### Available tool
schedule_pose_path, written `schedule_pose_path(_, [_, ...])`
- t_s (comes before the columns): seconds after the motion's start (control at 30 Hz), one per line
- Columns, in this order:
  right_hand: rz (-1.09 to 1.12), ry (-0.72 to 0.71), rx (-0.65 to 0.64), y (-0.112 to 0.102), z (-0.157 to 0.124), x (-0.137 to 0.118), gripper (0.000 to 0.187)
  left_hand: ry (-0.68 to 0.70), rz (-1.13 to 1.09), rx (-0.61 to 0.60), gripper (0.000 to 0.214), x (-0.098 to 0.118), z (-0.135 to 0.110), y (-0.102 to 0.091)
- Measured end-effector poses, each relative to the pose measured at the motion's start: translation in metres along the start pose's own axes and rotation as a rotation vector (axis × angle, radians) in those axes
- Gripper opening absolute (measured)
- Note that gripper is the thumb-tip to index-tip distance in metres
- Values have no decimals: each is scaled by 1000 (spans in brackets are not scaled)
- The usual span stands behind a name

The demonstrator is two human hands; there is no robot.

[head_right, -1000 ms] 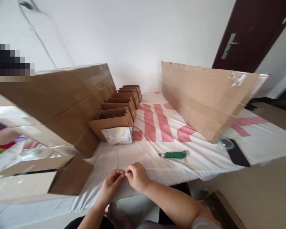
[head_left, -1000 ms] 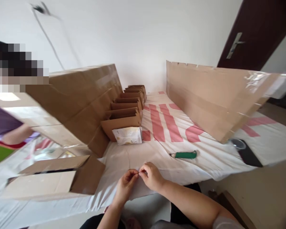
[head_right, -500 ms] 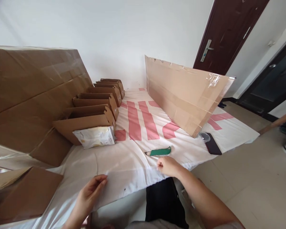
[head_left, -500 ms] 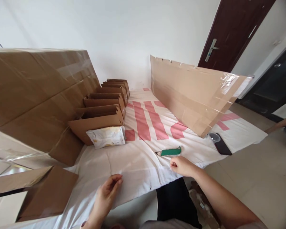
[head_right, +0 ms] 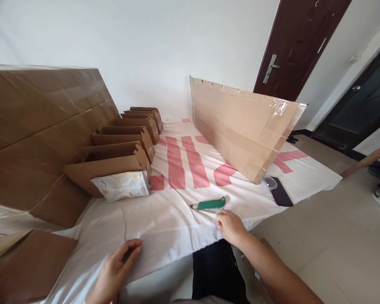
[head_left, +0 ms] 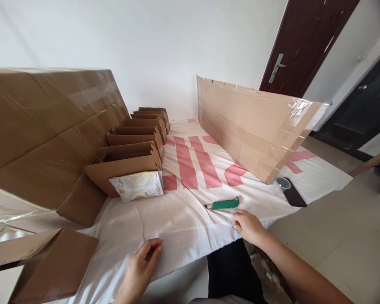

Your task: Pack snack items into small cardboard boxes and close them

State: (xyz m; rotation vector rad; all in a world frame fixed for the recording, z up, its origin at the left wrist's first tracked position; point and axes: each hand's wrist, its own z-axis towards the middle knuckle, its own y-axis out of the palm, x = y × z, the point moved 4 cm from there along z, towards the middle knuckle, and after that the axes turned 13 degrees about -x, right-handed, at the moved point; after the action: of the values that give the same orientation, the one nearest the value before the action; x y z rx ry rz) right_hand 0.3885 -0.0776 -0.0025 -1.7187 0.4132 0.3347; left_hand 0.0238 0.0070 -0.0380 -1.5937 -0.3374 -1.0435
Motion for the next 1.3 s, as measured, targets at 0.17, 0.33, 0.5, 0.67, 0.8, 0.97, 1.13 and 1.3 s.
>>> schedule_pose_path(0.17, [53, 47, 97, -16, 2, 22, 22, 11, 7, 2, 28, 6, 1, -1])
schedule_pose_path(0.33, [96, -17, 140, -14, 14, 22, 20, 28, 14, 11, 26, 6, 1, -1])
schedule_pose_path(0.5, [151, -28, 150, 2, 21, 12, 20, 34, 26, 20, 25, 2, 1, 0])
schedule_pose_path(0.67, [285, -32, 96, 0, 12, 21, 18, 39, 46, 17, 24, 3, 0, -1])
schedule_pose_path(0.8, [374, -73, 41, -7, -5, 25, 15, 47, 72, 7, 24, 4, 0, 0])
schedule_pose_path(0.97, [376, -146, -60, 3, -13, 11, 21, 90, 112, 27, 25, 6, 0, 1])
schedule_pose_path(1.13, [378, -111, -66, 14, -11, 12, 22, 121, 145, 44, 23, 6, -1, 1])
schedule_pose_path(1.3, [517, -31, -271, 8, -28, 54, 7, 128, 172, 51, 23, 6, -2, 1])
